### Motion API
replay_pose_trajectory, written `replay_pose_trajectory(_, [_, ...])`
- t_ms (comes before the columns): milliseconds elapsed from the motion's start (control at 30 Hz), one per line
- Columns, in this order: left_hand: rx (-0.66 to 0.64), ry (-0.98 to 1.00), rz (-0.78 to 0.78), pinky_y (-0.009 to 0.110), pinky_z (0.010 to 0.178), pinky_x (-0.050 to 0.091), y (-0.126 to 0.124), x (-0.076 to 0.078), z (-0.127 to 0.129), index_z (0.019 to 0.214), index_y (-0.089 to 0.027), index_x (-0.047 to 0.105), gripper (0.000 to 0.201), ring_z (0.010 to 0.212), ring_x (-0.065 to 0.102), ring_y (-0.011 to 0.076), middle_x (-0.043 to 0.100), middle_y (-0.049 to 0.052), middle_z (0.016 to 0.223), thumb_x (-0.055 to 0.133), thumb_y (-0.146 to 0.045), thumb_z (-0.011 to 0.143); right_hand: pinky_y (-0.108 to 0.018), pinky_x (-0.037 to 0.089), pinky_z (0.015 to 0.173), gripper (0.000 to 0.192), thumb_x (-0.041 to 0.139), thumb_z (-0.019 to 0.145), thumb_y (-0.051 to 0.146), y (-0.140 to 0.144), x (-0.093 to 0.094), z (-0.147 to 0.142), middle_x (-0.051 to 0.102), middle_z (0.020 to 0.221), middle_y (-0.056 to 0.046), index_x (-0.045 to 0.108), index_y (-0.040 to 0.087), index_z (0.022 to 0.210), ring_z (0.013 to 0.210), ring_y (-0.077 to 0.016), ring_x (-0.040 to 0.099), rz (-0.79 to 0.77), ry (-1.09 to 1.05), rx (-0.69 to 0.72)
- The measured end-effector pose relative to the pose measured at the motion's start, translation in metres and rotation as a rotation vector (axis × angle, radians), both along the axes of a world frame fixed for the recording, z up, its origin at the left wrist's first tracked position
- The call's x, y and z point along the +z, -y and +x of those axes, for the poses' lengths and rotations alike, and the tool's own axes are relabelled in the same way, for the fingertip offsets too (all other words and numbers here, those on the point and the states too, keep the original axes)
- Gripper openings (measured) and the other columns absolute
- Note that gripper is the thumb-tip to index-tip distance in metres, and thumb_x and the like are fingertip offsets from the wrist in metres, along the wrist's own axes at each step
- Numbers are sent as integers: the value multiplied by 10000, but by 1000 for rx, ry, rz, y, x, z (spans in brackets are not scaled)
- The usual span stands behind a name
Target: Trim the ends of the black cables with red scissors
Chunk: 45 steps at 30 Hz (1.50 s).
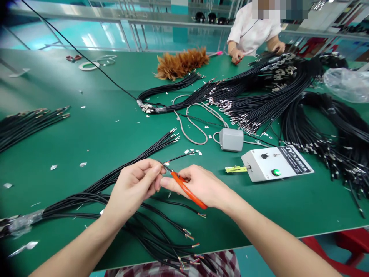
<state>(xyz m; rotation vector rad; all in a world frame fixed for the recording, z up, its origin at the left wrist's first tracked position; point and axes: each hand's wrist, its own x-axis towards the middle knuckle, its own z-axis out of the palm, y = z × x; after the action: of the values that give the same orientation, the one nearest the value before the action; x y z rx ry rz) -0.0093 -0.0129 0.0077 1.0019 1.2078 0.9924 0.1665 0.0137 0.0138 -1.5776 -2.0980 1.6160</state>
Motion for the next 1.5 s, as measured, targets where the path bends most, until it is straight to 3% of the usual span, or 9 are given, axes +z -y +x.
replay_pose_trajectory(367, [-28, 99, -53, 133, 362, 216, -4, -4, -2, 744, -137, 590, 272, 363, 308, 27, 496, -54, 455, 627, -393, 830, -241, 194, 471, 545, 550, 789, 669, 3, 1, -7, 303, 556, 55, 367, 204, 572, 546, -113, 246, 218, 152, -40])
replay_pose_trajectory(633, [0, 208, -44, 129, 349, 161, -5, 3, -8, 744, -135, 591, 260, 364, 280, 16, 515, -49, 475, 657, -374, 825, -242, 198, 476, 548, 554, 781, 682, 7, -10, 5, 299, 554, 55, 374, 207, 575, 549, -118, 248, 139, 155, -65])
replay_pose_trajectory(833, [-57, 96, 7, 129, 385, 234, -3, 1, -5, 750, -144, 580, 261, 408, 341, 29, 529, -44, 506, 658, -377, 839, -238, 224, 481, 546, 533, 776, 700, 13, -8, 11, 301, 567, 53, 401, 204, 590, 536, -107, 244, 51, 45, -88])
replay_pose_trajectory(1200, [-26, -49, 86, 160, 393, 317, 1, 1, 2, 723, -154, 582, 187, 430, 427, 62, 545, -32, 528, 633, -305, 822, -225, 226, 460, 536, 547, 761, 710, 7, 1, 4, 347, 536, 57, 499, 194, 625, 499, -97, 281, -28, -3, -76])
replay_pose_trajectory(1500, [-5, -193, 214, 167, 441, 370, 2, -4, 3, 735, -156, 600, 132, 489, 487, 80, 567, -28, 561, 609, -235, 840, -240, 200, 470, 546, 540, 778, 690, 4, 4, 6, 287, 584, 54, 369, 207, 592, 535, -104, 234, 56, 55, -1])
